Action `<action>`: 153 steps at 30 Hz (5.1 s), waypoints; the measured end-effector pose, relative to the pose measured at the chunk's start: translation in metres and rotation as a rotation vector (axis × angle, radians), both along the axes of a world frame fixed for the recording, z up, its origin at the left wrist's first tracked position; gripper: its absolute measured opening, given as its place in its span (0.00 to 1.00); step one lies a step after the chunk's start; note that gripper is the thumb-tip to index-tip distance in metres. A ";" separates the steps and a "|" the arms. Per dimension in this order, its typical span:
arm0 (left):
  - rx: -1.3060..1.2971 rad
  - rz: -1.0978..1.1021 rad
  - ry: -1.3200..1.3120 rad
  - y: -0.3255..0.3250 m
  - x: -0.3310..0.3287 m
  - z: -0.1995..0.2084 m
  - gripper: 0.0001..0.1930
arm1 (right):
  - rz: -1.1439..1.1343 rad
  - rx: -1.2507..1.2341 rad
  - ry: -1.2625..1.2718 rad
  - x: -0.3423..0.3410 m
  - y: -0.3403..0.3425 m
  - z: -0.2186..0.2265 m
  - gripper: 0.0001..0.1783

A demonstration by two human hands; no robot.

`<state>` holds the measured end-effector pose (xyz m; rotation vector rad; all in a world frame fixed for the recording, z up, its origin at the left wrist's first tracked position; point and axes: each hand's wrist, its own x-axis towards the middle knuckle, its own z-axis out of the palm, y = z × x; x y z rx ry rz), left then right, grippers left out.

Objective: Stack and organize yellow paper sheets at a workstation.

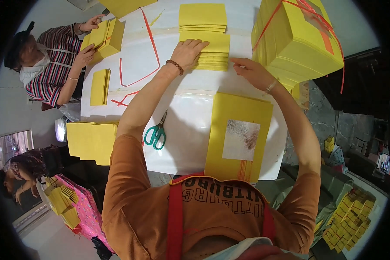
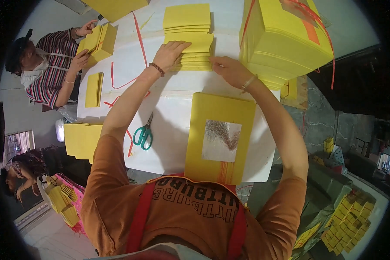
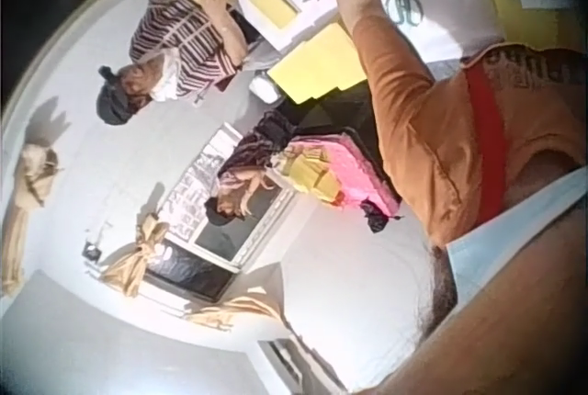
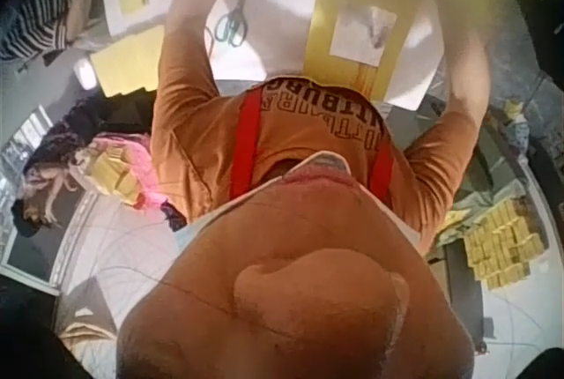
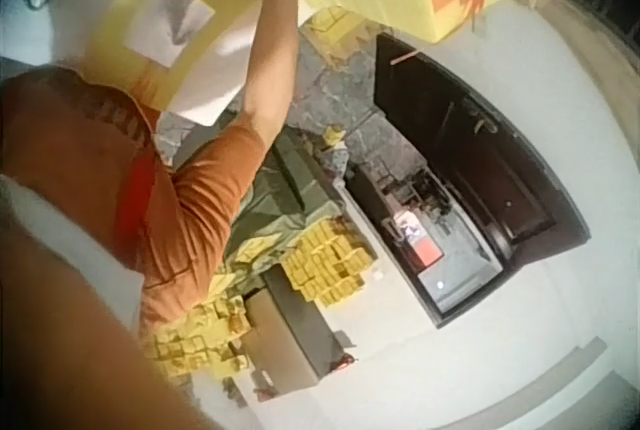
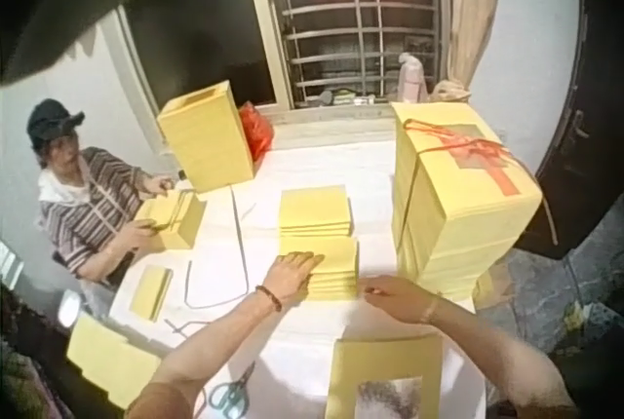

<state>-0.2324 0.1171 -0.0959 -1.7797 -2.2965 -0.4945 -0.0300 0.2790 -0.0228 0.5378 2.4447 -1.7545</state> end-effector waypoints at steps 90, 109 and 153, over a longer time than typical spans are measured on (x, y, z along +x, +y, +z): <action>0.327 0.475 -1.327 0.141 -0.154 -0.059 0.42 | -0.817 -0.509 0.061 -0.121 0.029 -0.106 0.31; 0.670 0.305 -1.936 0.060 -0.006 -0.018 0.46 | -1.076 -0.437 0.188 -0.110 0.041 -0.125 0.31; 0.109 0.233 -1.576 0.133 -0.139 -0.022 0.39 | -0.595 0.407 -0.273 -0.221 0.123 -0.089 0.51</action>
